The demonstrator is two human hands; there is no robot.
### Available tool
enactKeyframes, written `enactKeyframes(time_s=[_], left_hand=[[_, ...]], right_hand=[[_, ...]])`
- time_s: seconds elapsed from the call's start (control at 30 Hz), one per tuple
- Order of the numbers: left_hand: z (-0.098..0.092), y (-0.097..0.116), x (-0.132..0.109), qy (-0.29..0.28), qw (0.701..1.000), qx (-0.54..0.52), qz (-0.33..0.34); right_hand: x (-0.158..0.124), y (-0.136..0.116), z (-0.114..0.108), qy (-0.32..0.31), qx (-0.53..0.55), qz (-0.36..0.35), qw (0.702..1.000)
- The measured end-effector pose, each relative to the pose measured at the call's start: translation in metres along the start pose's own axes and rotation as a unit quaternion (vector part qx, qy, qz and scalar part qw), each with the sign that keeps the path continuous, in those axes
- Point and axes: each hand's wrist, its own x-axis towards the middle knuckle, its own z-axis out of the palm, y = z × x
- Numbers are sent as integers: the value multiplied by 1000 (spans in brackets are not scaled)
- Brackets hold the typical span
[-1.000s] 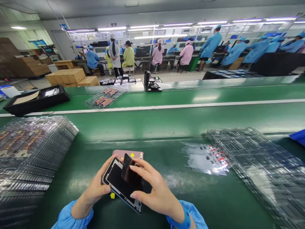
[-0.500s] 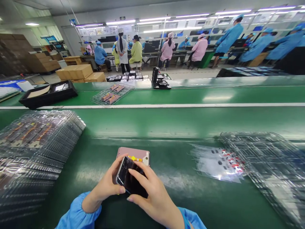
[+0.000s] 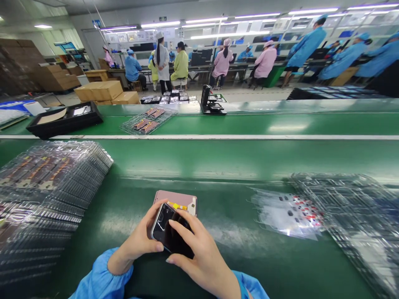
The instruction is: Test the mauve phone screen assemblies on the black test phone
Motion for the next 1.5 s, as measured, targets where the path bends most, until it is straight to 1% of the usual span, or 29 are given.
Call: enactKeyframes(time_s=[0.43, 0.63, 0.93, 1.2, 1.5], left_hand=[[-2, -4, -1, -2, 1000, 28, -3], [0, -1, -2, -1, 999, 53, 1], [3, 5, -1, 3, 998, 62, -13], [4, 7, -2, -16, 999, 47, 2], [-1, 2, -5, -11, 997, 71, -11]], right_hand=[[0, -3, -1, 5, -24, -10, 1000], [1, -4, -1, -2, -31, -18, 999], [3, -6, -4, -5, -24, -30, 999], [5, -8, -7, 0, -19, -37, 999], [5, -11, -8, -1, -26, -45, 999]])
